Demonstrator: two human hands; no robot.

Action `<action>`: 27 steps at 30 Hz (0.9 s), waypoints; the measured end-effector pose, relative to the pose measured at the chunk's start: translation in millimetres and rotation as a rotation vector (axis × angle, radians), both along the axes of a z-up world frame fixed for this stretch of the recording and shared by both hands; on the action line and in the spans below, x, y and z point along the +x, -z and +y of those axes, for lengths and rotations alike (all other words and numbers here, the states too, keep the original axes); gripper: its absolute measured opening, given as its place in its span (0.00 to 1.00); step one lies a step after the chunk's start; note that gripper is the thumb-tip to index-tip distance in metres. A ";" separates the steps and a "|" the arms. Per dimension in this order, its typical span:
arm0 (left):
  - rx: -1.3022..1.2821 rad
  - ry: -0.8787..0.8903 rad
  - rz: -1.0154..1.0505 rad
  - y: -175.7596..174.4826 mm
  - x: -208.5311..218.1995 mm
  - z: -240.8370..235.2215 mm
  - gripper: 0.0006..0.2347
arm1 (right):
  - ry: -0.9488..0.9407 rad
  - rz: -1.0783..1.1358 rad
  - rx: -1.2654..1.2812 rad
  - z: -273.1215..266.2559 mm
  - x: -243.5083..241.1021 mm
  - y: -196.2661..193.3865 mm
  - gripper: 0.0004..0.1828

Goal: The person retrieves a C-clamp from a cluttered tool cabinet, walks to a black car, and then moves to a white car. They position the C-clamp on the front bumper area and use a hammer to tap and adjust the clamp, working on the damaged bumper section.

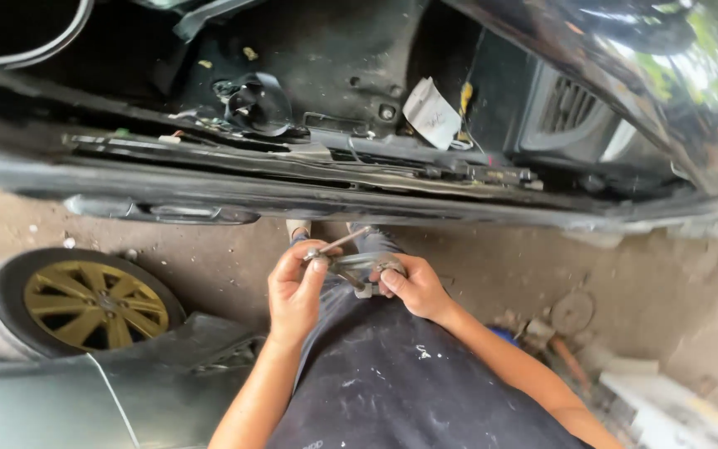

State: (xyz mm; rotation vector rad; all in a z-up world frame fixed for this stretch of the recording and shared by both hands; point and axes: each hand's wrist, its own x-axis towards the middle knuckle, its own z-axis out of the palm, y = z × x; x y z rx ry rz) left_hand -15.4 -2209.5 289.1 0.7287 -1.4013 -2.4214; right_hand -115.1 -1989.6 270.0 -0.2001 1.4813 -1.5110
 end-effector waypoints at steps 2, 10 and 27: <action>-0.023 0.077 0.010 1.8 -3.4 -6.4 0.07 | 0.053 0.027 0.011 -1.8 9.5 -6.5 0.22; 0.087 0.466 0.242 -24.7 -39.3 -25.6 0.08 | 0.321 0.001 -0.103 7.3 38.8 1.0 0.23; 0.177 0.469 0.092 -10.2 -83.3 12.1 0.12 | 0.396 -0.105 -0.210 33.3 8.4 29.0 0.24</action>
